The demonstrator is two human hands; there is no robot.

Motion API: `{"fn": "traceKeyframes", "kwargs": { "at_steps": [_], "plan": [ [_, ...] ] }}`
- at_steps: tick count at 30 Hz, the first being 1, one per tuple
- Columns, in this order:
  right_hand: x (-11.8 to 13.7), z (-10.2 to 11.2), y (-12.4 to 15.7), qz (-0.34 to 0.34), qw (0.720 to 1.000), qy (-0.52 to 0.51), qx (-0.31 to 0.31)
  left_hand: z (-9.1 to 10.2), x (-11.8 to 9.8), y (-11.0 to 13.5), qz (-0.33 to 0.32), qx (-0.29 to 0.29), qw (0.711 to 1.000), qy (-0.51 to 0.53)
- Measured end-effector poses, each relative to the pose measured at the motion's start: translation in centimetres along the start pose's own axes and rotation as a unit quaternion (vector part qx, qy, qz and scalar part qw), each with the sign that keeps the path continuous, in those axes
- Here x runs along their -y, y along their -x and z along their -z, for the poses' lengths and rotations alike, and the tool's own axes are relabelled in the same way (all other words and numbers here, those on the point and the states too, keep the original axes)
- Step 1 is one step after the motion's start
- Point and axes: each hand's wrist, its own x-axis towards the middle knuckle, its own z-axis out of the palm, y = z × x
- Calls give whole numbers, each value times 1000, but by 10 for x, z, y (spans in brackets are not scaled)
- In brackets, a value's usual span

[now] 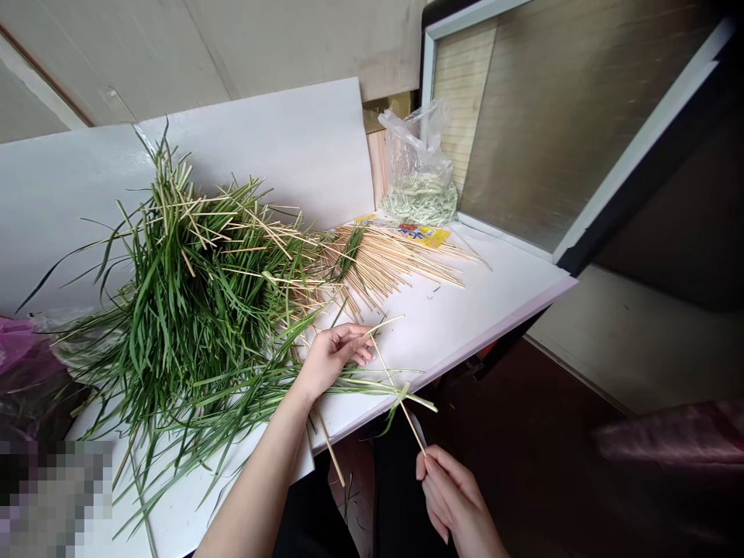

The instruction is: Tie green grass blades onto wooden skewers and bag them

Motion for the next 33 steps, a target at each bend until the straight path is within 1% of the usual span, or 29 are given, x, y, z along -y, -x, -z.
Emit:
{"fn": "traceKeyframes", "kwargs": {
  "at_steps": [9,14,21,27,33],
  "plan": [
    [-6,2,-2,16,1000,-1,10,1,4,1,-18,8,1000,-24],
    [-5,2,-1,11,1000,1,12,3,5,1,-19,11,1000,-22],
    [-2,1,0,7,1000,2,11,4,8,2,-23,29,999,-30],
    [-3,1,0,3,1000,4,13,2,6,3,-49,37,997,-47],
    [-3,1,-1,6,1000,5,6,-1,4,5,-54,30,997,-46]
  ]
}}
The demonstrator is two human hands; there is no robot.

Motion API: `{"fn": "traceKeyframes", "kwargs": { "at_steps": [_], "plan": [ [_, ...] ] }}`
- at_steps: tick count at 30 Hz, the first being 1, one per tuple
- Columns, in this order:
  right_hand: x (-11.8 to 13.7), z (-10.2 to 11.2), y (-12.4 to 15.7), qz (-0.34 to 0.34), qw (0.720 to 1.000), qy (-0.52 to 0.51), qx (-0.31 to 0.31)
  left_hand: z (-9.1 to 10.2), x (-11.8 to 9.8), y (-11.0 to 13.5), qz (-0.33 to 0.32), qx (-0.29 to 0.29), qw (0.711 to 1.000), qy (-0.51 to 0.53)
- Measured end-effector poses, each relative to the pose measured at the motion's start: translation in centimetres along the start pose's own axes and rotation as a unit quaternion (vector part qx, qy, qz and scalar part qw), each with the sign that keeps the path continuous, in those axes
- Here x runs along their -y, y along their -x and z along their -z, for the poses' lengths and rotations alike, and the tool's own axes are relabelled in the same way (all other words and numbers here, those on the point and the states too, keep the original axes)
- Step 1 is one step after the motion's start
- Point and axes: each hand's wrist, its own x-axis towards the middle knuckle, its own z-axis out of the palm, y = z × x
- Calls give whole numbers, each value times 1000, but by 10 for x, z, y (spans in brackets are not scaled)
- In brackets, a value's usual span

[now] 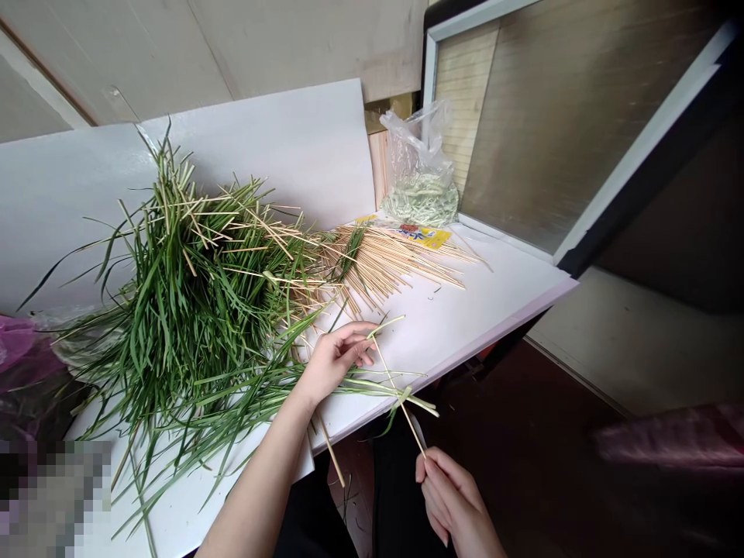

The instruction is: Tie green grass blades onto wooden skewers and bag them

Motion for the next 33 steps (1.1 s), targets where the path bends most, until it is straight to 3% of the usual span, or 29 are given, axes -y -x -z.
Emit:
{"fn": "traceKeyframes", "kwargs": {
  "at_steps": [8,13,24,27,31,33],
  "plan": [
    [1,-2,1,-2,1000,-3,-9,-1,-2,2,1,26,999,-23],
    [1,-1,0,-2,1000,-15,-9,-5,-5,4,11,92,995,-49],
    [8,-3,2,-8,999,-13,-29,-7,-17,5,-9,161,979,-127],
    [9,-4,1,-9,999,-19,-37,-1,-16,5,-13,112,984,-137],
    [10,-4,2,-11,999,-25,-46,11,-12,3,-32,-92,973,-211],
    [10,-5,2,-9,999,-23,-48,15,-9,1,-32,-141,948,-284]
  ]
}}
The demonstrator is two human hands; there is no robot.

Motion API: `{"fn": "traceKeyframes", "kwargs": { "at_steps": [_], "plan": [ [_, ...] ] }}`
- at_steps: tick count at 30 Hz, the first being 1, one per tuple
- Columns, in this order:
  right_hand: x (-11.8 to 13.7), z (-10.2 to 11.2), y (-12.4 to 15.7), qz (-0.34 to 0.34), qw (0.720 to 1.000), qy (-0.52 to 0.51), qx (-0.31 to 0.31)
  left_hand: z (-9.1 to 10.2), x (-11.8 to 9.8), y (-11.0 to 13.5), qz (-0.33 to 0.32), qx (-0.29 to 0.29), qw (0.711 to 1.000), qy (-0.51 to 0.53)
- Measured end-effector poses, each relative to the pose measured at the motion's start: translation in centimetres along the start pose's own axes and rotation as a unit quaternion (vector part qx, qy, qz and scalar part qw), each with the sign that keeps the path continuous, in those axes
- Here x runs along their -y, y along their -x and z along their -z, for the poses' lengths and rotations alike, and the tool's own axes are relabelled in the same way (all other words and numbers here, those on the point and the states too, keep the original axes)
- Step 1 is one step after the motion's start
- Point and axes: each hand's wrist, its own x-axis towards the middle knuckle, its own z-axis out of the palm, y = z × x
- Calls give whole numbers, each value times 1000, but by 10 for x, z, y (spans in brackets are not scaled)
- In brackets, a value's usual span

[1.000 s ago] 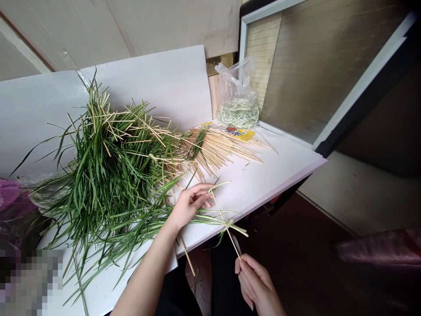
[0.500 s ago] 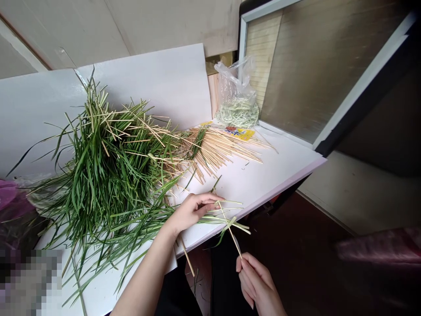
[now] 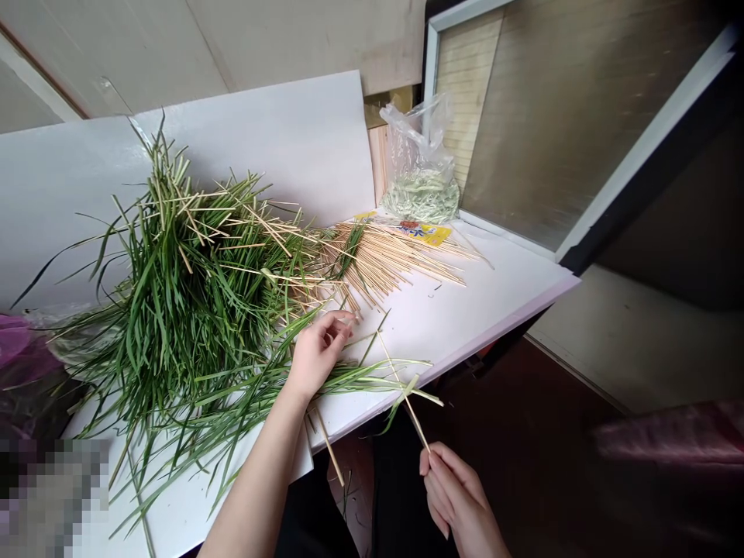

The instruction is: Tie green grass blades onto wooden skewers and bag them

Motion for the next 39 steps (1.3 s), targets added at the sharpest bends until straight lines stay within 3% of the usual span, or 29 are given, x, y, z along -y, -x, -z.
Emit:
{"fn": "traceKeyframes", "kwargs": {
  "at_steps": [5,10,14,17,20,24,29,32,34,37,39],
  "plan": [
    [-1,0,0,6,1000,-4,6,-2,5,-1,-62,36,983,-171],
    [-2,0,-1,5,1000,0,8,-2,7,-1,-55,75,982,-167],
    [-2,0,-1,0,1000,5,6,-1,5,-3,14,24,1000,-5],
    [-1,0,0,-7,1000,14,9,-1,3,-4,51,10,990,132],
    [-1,1,-1,-7,1000,19,12,-3,3,-5,56,14,983,176],
    [-3,2,-2,0,1000,7,23,-5,7,-5,54,-1,982,182],
    [-7,4,-4,10,1000,3,27,-1,10,-3,106,-92,989,53],
    [-8,4,-4,10,1000,2,29,2,9,-1,101,-150,982,-47],
    [-9,5,-4,10,999,1,31,3,7,-1,86,-169,982,-12],
    [-9,5,-5,12,999,3,34,0,4,-3,66,-104,981,150],
    [-8,5,-5,13,999,7,35,-4,2,-4,56,-40,978,199]
  ]
}}
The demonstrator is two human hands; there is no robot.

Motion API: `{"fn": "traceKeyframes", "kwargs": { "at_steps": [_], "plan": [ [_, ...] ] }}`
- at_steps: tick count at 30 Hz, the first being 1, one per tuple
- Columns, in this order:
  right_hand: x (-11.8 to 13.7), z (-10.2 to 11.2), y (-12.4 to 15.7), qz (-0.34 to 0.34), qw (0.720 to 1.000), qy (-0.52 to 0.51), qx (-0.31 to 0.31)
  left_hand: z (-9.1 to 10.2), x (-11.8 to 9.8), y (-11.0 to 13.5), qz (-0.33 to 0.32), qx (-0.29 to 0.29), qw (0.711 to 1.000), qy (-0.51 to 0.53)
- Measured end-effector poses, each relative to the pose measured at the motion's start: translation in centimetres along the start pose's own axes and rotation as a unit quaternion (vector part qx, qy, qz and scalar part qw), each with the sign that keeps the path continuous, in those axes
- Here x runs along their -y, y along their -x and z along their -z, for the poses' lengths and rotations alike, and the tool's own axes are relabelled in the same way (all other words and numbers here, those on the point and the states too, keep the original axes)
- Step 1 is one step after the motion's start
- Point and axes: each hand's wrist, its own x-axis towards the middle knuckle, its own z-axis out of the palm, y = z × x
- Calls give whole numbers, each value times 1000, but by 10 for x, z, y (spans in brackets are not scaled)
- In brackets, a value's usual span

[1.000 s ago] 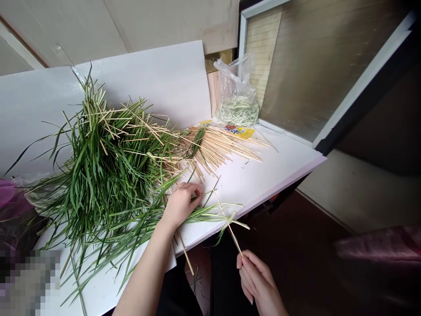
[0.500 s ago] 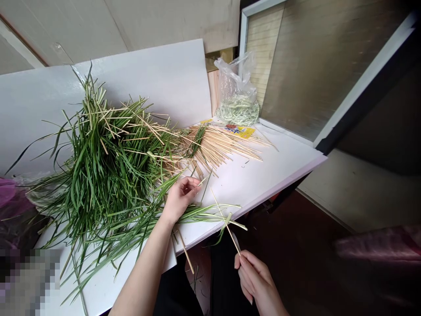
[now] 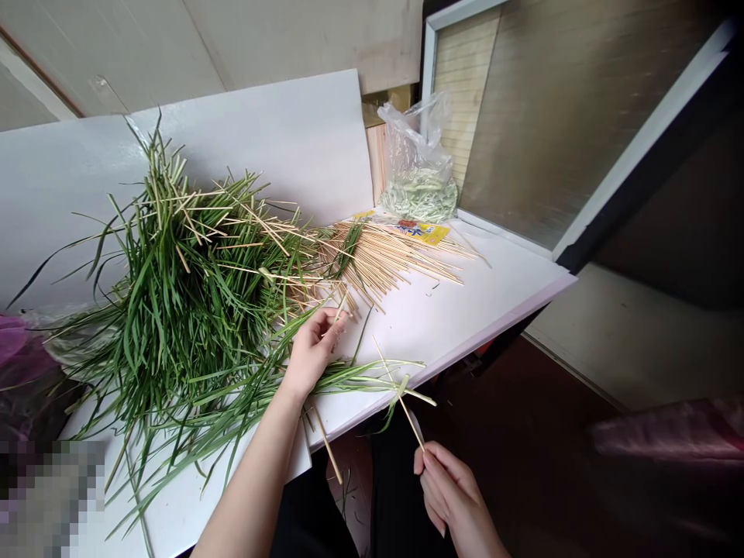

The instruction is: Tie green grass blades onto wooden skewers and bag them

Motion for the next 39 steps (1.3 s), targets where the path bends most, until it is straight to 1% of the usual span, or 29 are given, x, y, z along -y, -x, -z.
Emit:
{"fn": "traceKeyframes", "kwargs": {
  "at_steps": [2,5,7,9,11,14,18,25,33,39],
  "plan": [
    [0,0,0,1,1000,4,1,-3,0,0,-4,45,999,-28],
    [1,0,0,0,1000,6,4,-5,1,0,-30,85,992,-93],
    [1,0,0,-2,1000,5,5,-5,3,1,-37,111,987,-109],
    [1,0,0,-2,1000,3,6,-4,5,1,-18,137,986,-98],
    [2,0,0,-2,1000,3,6,-4,7,2,11,150,987,-53],
    [2,-1,0,-6,1000,5,4,-6,9,2,39,140,989,23],
    [3,-2,0,-6,1000,6,4,-8,8,2,50,128,989,53],
    [3,-2,1,-12,1000,9,7,-9,7,2,54,110,992,32],
    [2,-1,1,-11,1000,0,18,-11,9,3,44,108,993,14],
    [2,0,1,-16,1000,-1,16,-13,7,4,25,127,991,-14]
  ]
}}
